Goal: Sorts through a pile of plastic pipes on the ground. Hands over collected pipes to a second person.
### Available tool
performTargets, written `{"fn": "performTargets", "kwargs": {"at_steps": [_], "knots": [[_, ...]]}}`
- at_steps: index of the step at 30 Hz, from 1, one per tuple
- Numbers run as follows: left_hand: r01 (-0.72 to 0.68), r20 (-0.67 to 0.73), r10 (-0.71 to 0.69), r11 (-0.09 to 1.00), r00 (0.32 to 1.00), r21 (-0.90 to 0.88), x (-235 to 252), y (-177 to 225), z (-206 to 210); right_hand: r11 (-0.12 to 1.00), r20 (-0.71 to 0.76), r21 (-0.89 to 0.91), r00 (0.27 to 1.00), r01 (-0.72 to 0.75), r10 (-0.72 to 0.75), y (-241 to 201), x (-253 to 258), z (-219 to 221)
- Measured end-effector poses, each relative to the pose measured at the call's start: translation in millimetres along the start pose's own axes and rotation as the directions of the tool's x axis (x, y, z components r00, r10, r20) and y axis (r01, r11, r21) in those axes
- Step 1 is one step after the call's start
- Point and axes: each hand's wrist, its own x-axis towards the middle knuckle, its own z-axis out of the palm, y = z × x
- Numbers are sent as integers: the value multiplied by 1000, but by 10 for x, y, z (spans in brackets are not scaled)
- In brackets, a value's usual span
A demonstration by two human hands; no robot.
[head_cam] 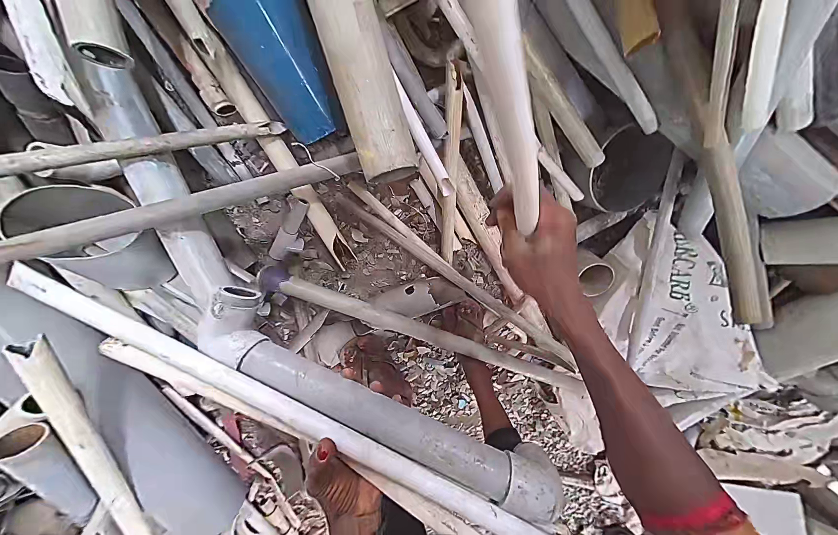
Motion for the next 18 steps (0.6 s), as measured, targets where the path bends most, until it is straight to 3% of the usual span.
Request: {"fn": "performTargets", "kwargs": {"at_steps": [2,5,9,11,15,18], "knots": [[-9,-28,9,1000,1000,-3,-7,1,-7,963,3,79,966,-257,258,297,343,257],[-17,-48,16,1000,999,-6,2,58,32,890,25,112,897,-442,442,730,786,910],[-35,-180,57,991,982,126,-53,133,178,899,-109,51,893,-435,438,721,862,1339],[-47,-112,53,997,992,55,-26,159,150,913,-73,76,911,-400,405,695,780,1313],[-19,-41,18,999,999,-28,49,229,164,917,-15,-44,918,-397,397,678,872,1133],[-33,14,34,996,999,-81,132,316,218,906,31,-79,908,-415,418,368,819,959]]}}
